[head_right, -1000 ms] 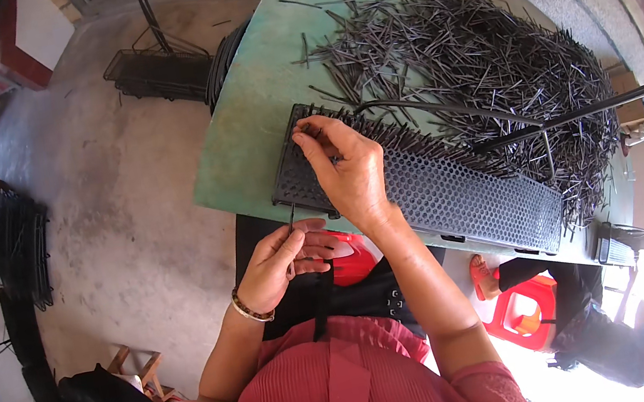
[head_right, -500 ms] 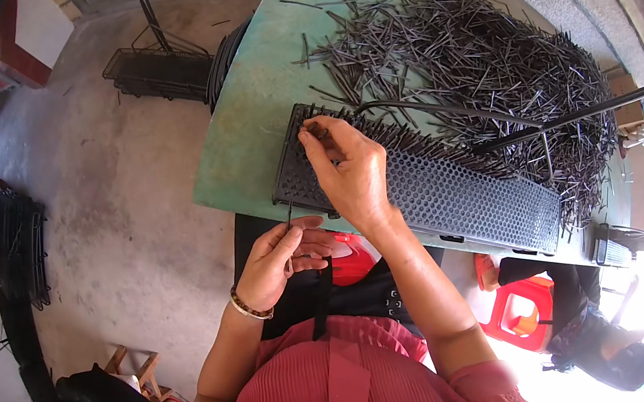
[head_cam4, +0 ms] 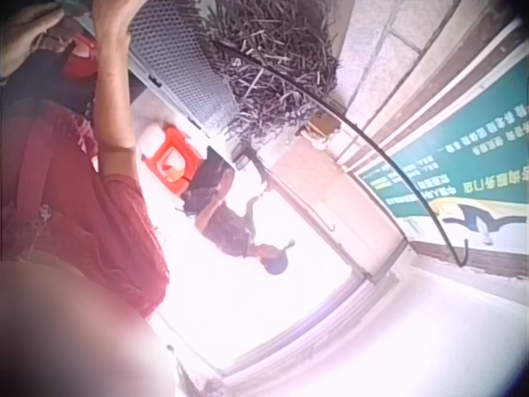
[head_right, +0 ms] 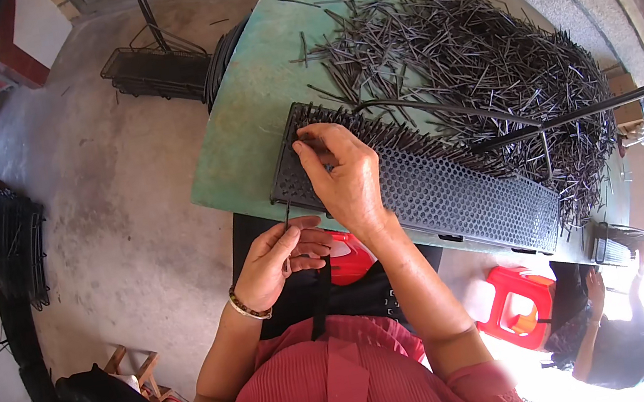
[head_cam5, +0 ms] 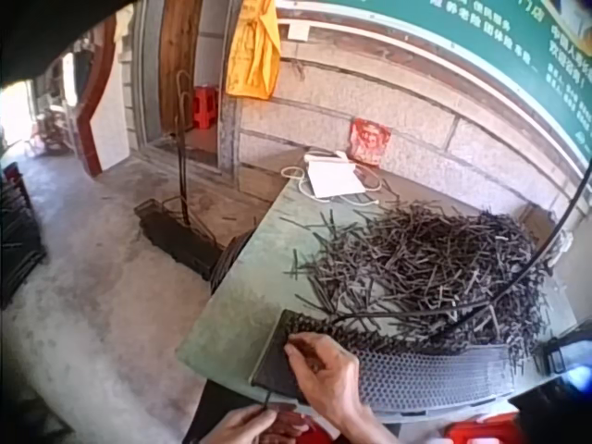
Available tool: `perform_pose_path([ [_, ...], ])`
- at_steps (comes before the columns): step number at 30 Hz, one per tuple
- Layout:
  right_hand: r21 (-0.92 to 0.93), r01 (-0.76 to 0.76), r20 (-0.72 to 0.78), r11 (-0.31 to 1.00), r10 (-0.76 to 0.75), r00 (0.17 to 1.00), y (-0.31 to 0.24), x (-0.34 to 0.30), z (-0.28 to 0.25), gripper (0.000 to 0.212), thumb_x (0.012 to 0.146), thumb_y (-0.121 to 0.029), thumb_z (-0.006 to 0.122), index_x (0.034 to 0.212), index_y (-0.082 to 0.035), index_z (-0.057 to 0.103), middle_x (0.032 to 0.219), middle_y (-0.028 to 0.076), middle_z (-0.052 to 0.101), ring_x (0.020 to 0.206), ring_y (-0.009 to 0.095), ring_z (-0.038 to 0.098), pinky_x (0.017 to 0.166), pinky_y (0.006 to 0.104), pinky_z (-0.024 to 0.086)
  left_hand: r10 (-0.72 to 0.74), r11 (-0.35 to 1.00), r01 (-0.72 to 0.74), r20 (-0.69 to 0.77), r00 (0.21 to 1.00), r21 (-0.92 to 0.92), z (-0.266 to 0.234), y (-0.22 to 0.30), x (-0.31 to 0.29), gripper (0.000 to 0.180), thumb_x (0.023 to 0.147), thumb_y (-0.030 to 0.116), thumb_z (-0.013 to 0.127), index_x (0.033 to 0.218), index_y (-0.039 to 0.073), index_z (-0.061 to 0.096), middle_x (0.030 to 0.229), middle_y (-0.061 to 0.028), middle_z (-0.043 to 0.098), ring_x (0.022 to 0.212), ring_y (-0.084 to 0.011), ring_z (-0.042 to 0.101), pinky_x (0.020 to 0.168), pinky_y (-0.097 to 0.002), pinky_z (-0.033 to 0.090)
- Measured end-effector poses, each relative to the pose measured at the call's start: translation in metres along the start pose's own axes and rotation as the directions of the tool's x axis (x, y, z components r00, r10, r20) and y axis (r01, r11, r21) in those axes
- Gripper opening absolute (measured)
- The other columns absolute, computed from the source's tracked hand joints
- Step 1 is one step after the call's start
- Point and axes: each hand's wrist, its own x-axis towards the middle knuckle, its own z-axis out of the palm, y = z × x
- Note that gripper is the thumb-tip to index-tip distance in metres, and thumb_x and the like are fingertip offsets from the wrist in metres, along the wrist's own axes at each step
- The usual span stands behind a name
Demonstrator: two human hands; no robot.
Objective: The recorder is inserting thin black pins into a perforated rectangular grid base.
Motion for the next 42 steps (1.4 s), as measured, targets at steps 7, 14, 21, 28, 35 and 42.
perform_pose_path([
  [7,-0.128,0.218,0.033,0.967,-0.216,0.976,0.003,0.004,-0.003,0.014,0.082,0.0,0.065,0.096,0.003,0.065,0.093,0.014,0.066,0.08,0.025,0.067,0.068,0.0297,0.053,0.0,1.0,0.0,0.002,1.0,-0.005,0.001,-0.001,0.001,0.043,0.101,0.028,0.041,0.128,-0.005,0.045,0.109,-0.0151,0.063,0.094,-0.0178,0.065,0.082,-0.0306,0.053],
  [14,-0.196,0.266,0.043,0.944,-0.263,0.964,0.003,0.006,-0.002,0.015,0.082,0.0,0.065,0.096,0.003,0.066,0.094,0.015,0.065,0.08,0.028,0.066,0.068,0.0314,0.052,0.004,1.0,-0.004,-0.007,1.0,-0.019,0.001,-0.002,0.0,0.042,0.101,0.028,0.042,0.128,-0.005,0.045,0.109,-0.0152,0.063,0.093,-0.0177,0.065,0.082,-0.0305,0.053],
  [21,0.124,-0.053,-0.002,0.991,0.054,0.999,-0.008,0.005,-0.005,0.024,0.094,-0.013,0.057,0.107,0.007,0.061,0.09,0.012,0.065,0.072,0.014,0.065,0.061,0.026,0.054,0.037,0.987,-0.03,0.04,0.998,-0.157,-0.005,-0.004,0.0,0.037,0.099,0.017,0.039,0.128,-0.004,0.045,0.106,-0.0154,0.063,0.092,-0.0195,0.064,0.079,-0.0314,0.053],
  [28,0.176,-0.215,0.19,0.961,0.181,0.965,-0.001,0.022,-0.007,0.03,0.096,-0.021,0.055,0.104,0.007,0.062,0.083,0.011,0.066,0.071,0.014,0.064,0.063,0.0258,0.053,0.037,0.989,-0.029,0.056,0.998,-0.143,-0.001,-0.004,0.001,0.037,0.098,0.015,0.037,0.128,-0.004,0.046,0.106,-0.0149,0.063,0.091,-0.019,0.063,0.078,-0.0313,0.052],
  [35,0.416,-0.289,0.227,0.862,0.21,0.951,-0.004,0.025,-0.01,0.031,0.098,-0.017,0.049,0.111,0.009,0.056,0.088,0.012,0.064,0.075,0.014,0.065,0.066,0.027,0.054,0.042,0.99,-0.036,0.047,0.998,-0.134,-0.004,-0.004,0.0,0.037,0.098,0.016,0.039,0.127,-0.005,0.046,0.104,-0.0146,0.063,0.091,-0.0185,0.063,0.078,-0.0306,0.052],
  [42,0.132,-0.175,0.319,0.976,0.125,0.94,-0.021,0.029,-0.017,0.027,0.099,-0.012,0.042,0.114,0.008,0.053,0.094,0.016,0.062,0.071,0.016,0.065,0.059,0.0271,0.054,0.029,0.99,-0.023,0.04,0.999,-0.142,0.001,-0.001,0.0,0.036,0.097,0.015,0.039,0.126,-0.005,0.047,0.103,-0.0145,0.063,0.089,-0.0174,0.063,0.077,-0.0299,0.052],
])
